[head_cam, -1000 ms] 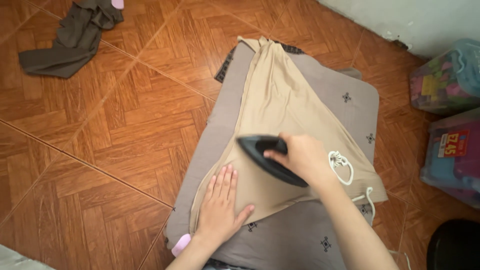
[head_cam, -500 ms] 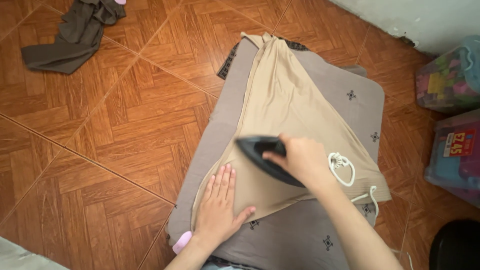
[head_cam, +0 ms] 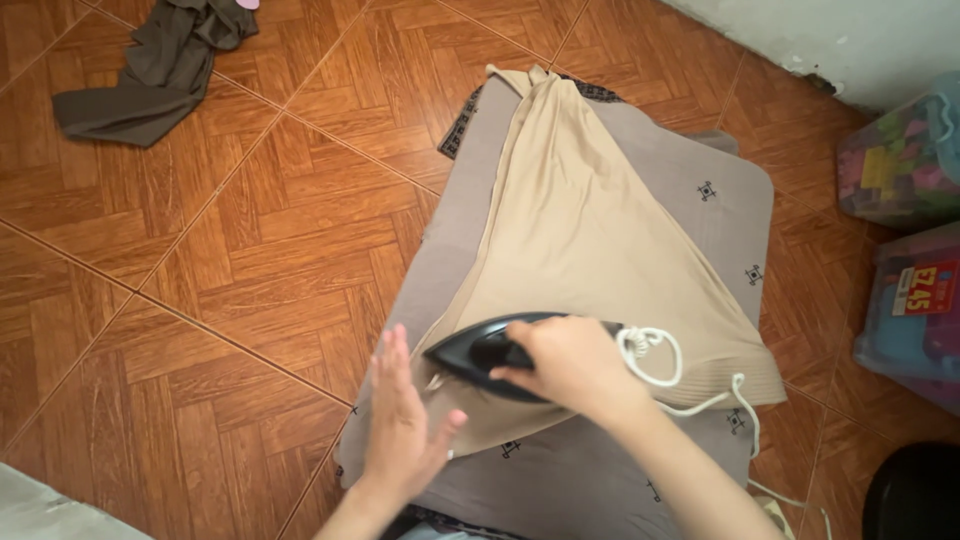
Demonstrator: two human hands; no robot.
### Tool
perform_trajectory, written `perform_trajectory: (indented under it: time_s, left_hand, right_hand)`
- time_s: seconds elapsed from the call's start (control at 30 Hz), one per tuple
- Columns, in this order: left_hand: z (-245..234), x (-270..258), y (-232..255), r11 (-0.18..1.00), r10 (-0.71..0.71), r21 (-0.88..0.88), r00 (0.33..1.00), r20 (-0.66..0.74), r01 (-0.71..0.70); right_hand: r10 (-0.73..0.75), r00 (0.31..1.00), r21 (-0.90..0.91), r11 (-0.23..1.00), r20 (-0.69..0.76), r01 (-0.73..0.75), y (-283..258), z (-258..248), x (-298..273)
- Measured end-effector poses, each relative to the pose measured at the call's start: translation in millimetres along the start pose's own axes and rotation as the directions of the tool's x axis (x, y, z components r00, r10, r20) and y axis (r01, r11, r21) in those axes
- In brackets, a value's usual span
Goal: Ironing a beige garment on a portable ironing board placed on the floor
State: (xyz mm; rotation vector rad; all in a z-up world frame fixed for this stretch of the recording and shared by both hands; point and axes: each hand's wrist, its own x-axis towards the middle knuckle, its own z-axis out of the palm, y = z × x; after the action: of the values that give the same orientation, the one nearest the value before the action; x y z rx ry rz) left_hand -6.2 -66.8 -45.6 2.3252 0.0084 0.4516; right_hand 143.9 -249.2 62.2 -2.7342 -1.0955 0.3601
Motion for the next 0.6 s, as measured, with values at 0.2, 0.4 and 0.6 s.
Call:
perform_trajectory:
  time_s: [0.2, 0.4, 0.6]
  left_hand:
    - [-41.2, 56.9, 7.5, 0.998, 0.049, -0.04, 0.99, 0.13, -0.045]
    - [-24.4, 105.4, 8.7, 0.979, 0.19, -0.14, 0.907, 0.377, -0.147]
    - [-11.1, 114.5, 5.4, 0.986, 0.162, -0.006, 0.949, 0.271, -0.167]
  right_hand:
    - [-0.206, 0.976, 0.061, 0.978, 0.076, 0.201, -33.1, 5.9, -3.0]
    - [-0.33, 0.933, 0.039, 0.944, 0.14, 0.328, -36.4, 9.4, -9.4]
    - [-0.284, 0.94, 0.015, 0.958, 0.189, 0.287, 3.3, -7.6, -18.2]
